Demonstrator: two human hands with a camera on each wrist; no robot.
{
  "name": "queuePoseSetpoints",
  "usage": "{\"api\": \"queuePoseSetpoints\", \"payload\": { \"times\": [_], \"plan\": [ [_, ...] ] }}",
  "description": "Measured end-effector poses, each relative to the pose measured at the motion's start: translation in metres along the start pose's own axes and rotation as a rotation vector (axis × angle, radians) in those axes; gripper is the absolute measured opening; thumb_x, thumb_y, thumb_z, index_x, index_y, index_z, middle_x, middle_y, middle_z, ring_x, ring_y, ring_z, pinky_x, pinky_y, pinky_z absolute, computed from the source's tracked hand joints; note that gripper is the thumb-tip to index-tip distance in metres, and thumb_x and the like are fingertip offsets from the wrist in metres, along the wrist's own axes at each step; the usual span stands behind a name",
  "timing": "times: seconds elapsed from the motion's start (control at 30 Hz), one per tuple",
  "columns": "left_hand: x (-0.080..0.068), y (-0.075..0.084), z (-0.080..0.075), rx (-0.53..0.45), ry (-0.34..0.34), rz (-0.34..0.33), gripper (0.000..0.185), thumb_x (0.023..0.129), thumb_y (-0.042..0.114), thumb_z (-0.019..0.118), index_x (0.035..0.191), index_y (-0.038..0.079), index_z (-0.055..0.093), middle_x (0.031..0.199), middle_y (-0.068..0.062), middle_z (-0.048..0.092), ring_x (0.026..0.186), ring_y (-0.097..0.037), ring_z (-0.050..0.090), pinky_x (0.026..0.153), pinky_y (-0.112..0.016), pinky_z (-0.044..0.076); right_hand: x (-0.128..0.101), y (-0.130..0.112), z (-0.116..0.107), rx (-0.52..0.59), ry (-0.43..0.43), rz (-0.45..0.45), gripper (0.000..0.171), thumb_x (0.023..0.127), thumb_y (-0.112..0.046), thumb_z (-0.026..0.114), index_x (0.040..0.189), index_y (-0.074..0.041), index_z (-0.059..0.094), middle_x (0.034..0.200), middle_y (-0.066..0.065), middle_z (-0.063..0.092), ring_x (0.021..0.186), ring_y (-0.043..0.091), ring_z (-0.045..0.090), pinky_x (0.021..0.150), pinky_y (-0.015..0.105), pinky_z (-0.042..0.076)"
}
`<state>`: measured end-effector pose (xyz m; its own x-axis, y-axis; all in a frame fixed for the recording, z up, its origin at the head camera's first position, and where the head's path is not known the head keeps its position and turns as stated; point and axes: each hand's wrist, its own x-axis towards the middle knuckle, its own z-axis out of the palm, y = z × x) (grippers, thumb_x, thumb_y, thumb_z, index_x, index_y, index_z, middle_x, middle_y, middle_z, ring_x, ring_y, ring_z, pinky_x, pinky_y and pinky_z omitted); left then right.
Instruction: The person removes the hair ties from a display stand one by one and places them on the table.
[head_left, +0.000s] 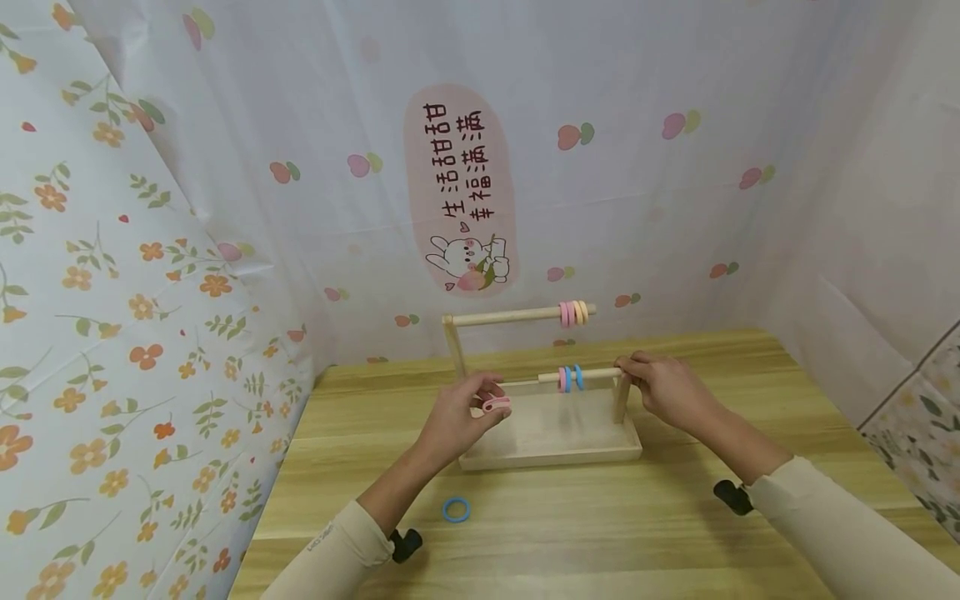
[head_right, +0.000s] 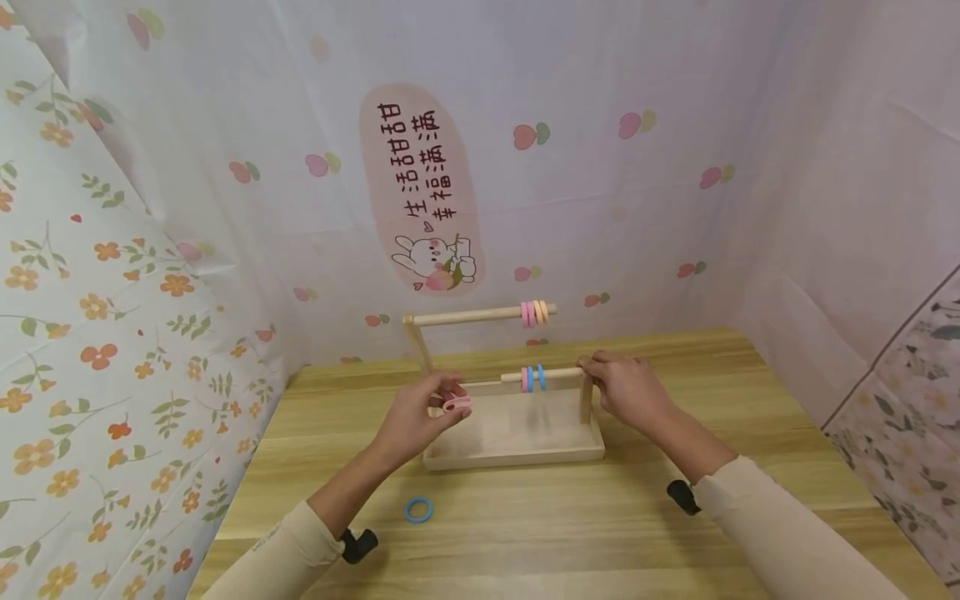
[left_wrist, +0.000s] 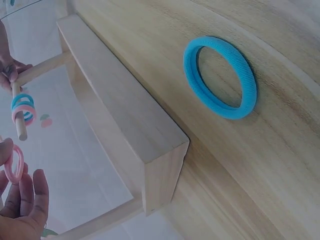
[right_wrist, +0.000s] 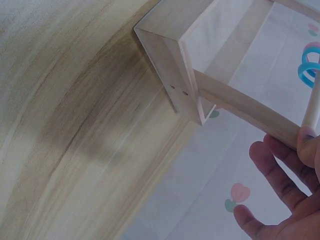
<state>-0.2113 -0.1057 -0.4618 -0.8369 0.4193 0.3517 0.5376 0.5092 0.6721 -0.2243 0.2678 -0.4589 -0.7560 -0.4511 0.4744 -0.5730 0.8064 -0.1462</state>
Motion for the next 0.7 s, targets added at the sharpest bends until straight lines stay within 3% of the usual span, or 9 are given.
{"api": "queuePoseSetpoints", "payload": {
  "times": [0.27,0.57,0.7],
  "plan": [
    [-0.0021,0.0012,0.0015,0.044,-0.019,-0.008,0.045,0.094,0.015,0.091,0.134,0.009,0.071,0.111,-0.004,0.077,0.099,-0.019,0.073,0.09,-0.035,0.067,0.0001,0.0005,-0.0002,0.004,-0.02,0.014,0.027,0.097,0.008,0.075,0.123,0.003,0.081,0.11,0.016,0.082,0.077,0.027,0.076,0.056,0.027,0.042],
    [-0.0071,0.002,0.0004,0.082,-0.086,0.045,0.052,0.094,0.017,0.092,0.137,0.006,0.065,0.111,-0.004,0.074,0.097,-0.018,0.066,0.089,-0.043,0.064,-0.0002,0.0006,0.0008,0.005,-0.002,0.003,0.027,0.097,0.008,0.076,0.122,0.004,0.082,0.111,0.017,0.082,0.078,0.029,0.078,0.056,0.028,0.044],
    [-0.0082,0.0018,0.0,0.061,-0.119,0.042,0.055,0.094,0.016,0.091,0.139,0.005,0.06,0.112,-0.003,0.074,0.093,-0.014,0.065,0.086,-0.038,0.063,-0.0002,0.001,0.0025,0.003,0.01,-0.002,0.026,0.096,0.008,0.077,0.121,0.003,0.082,0.109,0.016,0.082,0.075,0.027,0.076,0.055,0.027,0.043]
  ]
}}
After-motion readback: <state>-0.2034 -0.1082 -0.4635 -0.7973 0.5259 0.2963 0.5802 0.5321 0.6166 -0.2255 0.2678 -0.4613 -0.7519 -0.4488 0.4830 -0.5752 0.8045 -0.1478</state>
